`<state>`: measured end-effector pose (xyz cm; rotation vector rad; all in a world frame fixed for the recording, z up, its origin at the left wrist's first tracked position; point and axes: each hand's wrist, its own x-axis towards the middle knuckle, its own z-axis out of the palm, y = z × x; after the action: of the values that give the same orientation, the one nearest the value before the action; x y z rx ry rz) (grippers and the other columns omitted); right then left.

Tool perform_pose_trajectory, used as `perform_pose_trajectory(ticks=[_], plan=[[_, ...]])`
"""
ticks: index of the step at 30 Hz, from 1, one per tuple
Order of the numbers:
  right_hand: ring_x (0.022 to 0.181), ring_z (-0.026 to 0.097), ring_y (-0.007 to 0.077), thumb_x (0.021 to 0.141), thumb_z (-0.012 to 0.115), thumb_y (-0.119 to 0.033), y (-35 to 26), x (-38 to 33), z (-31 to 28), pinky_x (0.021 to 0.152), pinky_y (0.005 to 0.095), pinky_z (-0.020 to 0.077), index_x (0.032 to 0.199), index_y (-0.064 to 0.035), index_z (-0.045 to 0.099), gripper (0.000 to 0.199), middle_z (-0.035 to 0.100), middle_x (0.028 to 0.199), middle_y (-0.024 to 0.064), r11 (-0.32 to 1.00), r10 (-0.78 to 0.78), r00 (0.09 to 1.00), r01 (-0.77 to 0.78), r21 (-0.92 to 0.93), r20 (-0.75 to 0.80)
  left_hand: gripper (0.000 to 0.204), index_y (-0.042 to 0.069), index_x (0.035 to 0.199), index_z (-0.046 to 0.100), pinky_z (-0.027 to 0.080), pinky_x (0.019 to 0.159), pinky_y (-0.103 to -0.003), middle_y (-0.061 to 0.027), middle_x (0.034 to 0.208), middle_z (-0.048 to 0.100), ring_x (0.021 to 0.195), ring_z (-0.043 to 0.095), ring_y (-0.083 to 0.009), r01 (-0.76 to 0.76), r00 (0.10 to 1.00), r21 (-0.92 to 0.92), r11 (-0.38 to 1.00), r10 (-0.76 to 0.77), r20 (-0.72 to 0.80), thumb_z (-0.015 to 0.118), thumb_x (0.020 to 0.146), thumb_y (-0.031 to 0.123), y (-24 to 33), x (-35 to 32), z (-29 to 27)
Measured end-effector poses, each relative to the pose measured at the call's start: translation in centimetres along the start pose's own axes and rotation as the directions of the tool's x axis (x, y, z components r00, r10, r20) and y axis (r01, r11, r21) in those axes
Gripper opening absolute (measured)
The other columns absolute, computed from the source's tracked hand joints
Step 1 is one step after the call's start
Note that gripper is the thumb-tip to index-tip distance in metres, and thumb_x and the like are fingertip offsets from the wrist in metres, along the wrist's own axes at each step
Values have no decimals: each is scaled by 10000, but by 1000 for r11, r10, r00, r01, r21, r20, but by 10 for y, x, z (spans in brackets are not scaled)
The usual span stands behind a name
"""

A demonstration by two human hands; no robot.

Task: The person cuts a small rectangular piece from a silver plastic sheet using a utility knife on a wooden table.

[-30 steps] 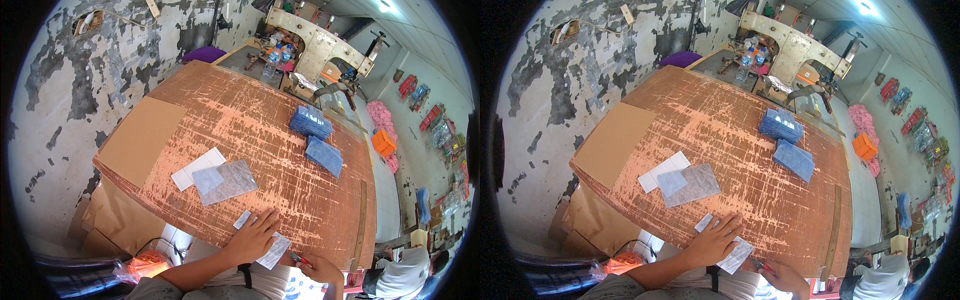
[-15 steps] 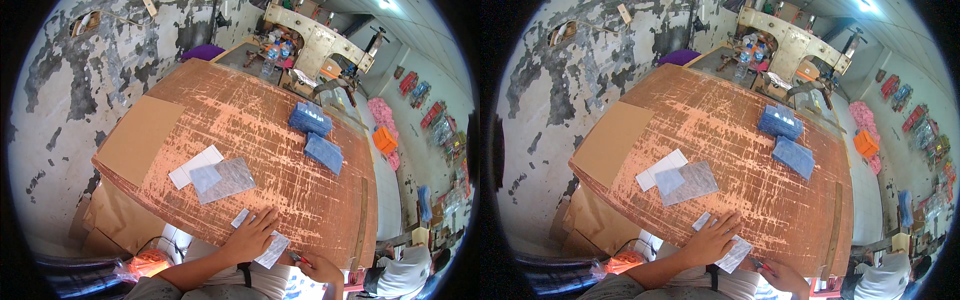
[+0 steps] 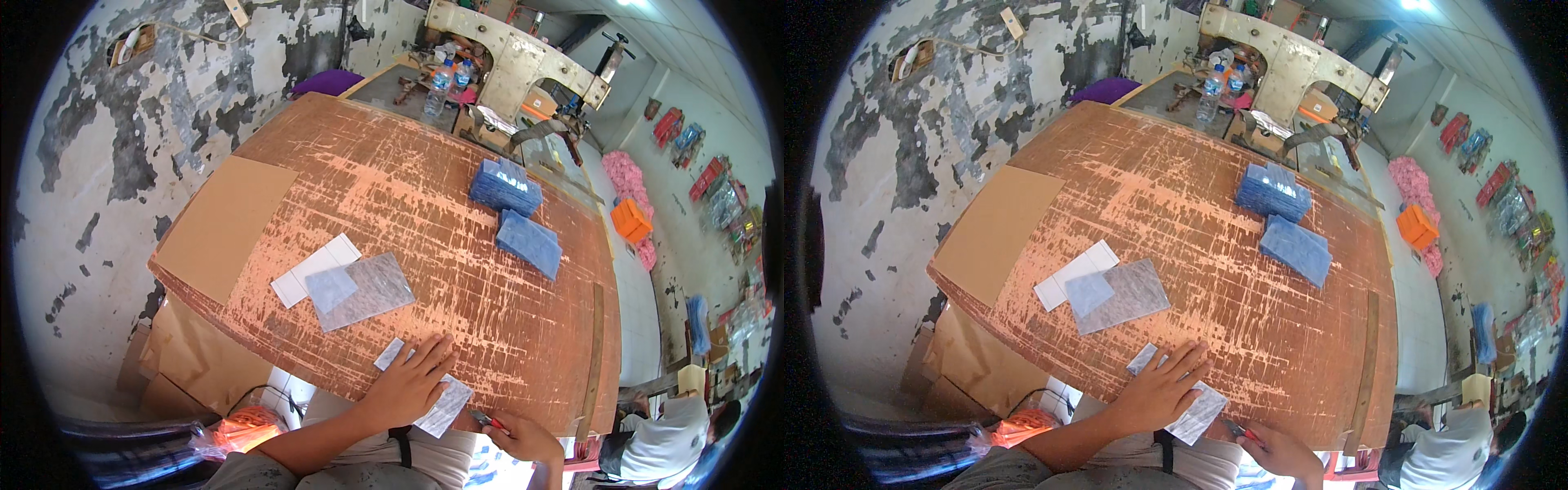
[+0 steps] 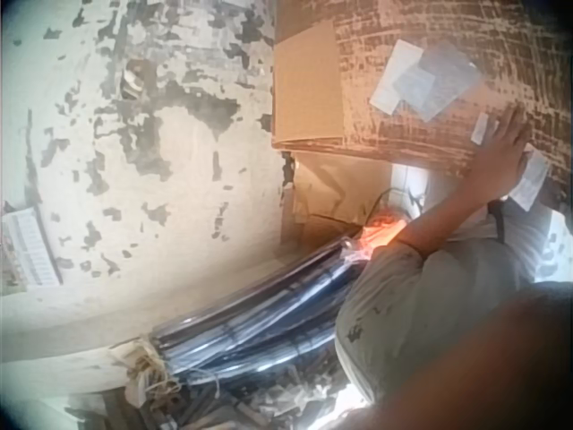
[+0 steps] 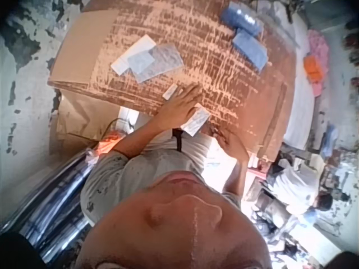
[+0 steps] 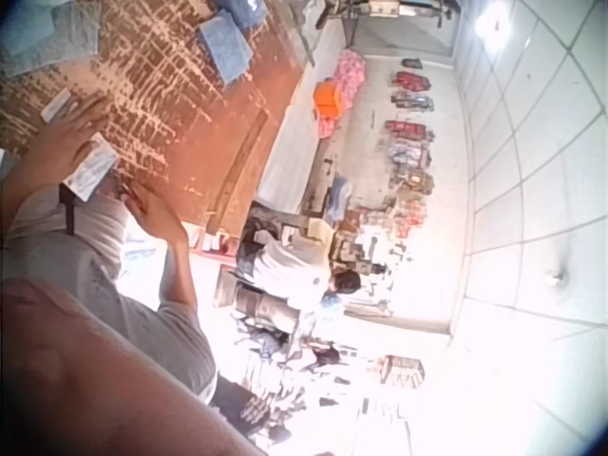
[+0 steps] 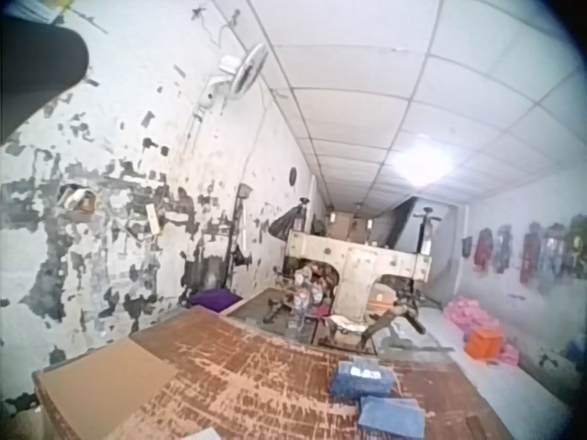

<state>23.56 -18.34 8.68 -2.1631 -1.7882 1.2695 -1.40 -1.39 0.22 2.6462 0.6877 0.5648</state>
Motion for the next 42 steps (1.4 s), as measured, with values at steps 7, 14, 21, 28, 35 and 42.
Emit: perform_pose_trajectory(ticks=[7,14,21,28,35,42], plan=[[784,690,390,1096,683,-313,-9,-7,7,701,480,540,1145,-44,667,274,682,877,202,993,-117,986,119,5,-117,571,36,1624,497,255,1304,-622,-200,1772,341,1656,280,-373,11,999,-40,999,-10,37,506,1146,349,5,-3,-3],[945,683,443,1047,692,-195,-6,4,1,819,531,542,1335,-65,685,316,686,970,204,984,-178,978,175,-37,-107,555,38,1624,494,216,1328,-598,-193,1771,346,1659,279,-375,60,992,-46,997,-55,115,514,1136,302,5,7,-13],[786,704,449,1058,672,-201,-28,11,6,679,538,552,1133,-46,619,180,697,933,179,985,-137,974,116,-125,-180,553,67,1655,475,206,1328,-597,-171,1786,341,1650,302,-386,71,989,4,997,-71,127,473,1149,290,3,18,-12],[678,729,354,1065,655,-215,-46,16,21,579,467,577,1102,-60,583,175,666,843,143,927,-245,960,192,-322,-133,549,88,1658,486,229,1313,-599,-167,1780,359,1641,328,-384,70,990,17,997,-72,120,473,1144,278,7,14,-9],[653,725,348,1068,640,-214,-51,26,26,563,458,577,1083,-43,576,183,665,848,151,918,-262,958,210,-336,-119,543,84,1637,513,245,1308,-594,-167,1769,379,1626,356,-382,72,993,11,997,-73,94,494,1133,288,6,13,-9],[716,736,366,1061,636,-188,-56,28,22,602,478,588,1072,-34,575,166,669,849,161,932,-212,973,172,-319,-94,549,81,1636,509,247,1307,-591,-166,1763,387,1622,357,-378,76,992,7,997,-77,97,503,1129,292,3,13,-8]])
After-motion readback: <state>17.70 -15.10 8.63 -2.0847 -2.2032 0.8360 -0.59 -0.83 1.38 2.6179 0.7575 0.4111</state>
